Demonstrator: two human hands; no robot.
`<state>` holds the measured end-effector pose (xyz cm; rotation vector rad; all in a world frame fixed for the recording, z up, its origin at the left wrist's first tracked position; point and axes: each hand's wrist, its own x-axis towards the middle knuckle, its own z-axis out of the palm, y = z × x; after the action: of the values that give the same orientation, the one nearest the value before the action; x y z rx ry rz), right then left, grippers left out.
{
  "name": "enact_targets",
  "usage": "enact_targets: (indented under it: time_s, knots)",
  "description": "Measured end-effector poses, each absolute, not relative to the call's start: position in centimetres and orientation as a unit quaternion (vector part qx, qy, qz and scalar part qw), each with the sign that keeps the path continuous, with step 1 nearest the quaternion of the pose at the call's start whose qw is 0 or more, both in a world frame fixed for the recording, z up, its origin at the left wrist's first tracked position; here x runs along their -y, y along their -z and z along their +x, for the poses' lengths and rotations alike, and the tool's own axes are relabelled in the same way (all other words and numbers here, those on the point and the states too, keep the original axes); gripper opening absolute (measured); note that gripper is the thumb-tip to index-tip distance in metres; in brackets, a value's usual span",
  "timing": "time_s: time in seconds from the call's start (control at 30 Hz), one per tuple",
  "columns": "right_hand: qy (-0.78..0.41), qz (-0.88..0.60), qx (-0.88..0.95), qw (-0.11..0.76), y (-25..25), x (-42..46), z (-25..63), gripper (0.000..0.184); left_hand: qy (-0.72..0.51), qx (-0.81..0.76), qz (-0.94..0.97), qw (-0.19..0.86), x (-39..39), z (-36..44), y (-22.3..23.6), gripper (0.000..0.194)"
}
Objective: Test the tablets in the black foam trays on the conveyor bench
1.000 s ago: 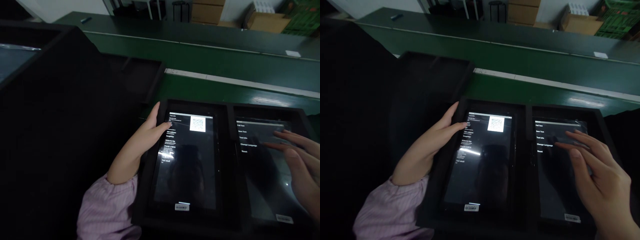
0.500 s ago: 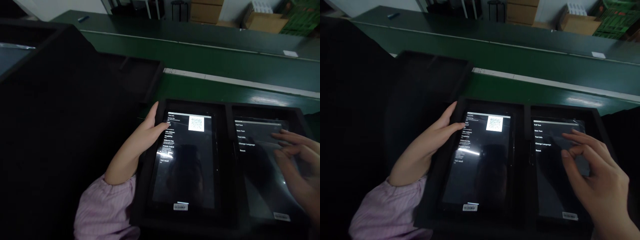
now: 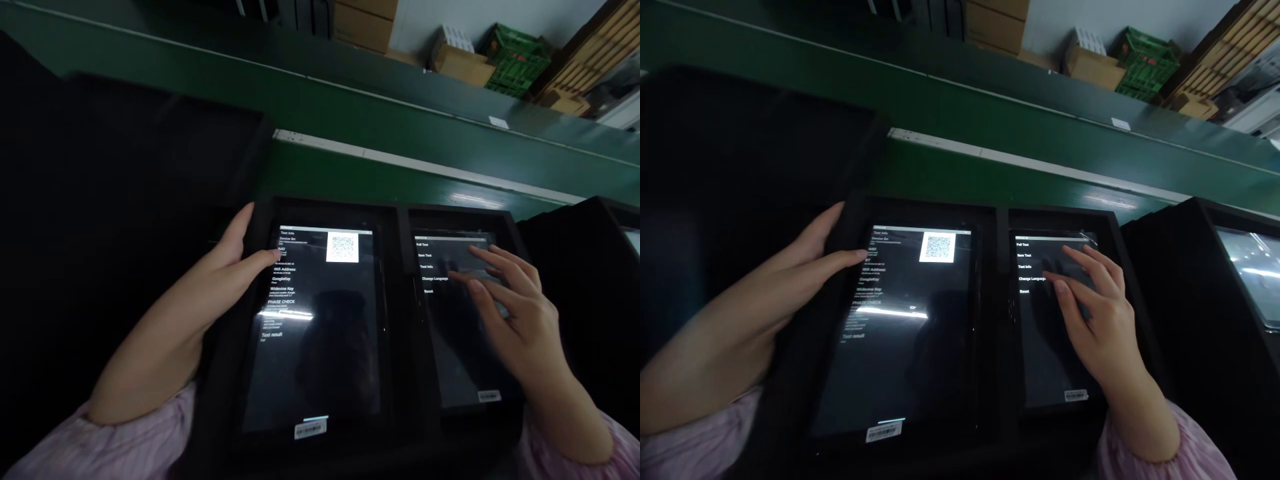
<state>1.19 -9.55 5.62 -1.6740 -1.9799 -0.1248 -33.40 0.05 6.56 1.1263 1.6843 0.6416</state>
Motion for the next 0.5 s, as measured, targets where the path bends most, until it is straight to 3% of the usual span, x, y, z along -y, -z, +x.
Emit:
enact_targets:
  time_s: [0.5]
  knots:
    - [0.036, -0.645, 0.733, 0.214, -4.60, 9.63, 1.57, 0.038, -0.262, -0.683, 0.493, 0.471, -0.07, -33.70, -6.13, 0.081]
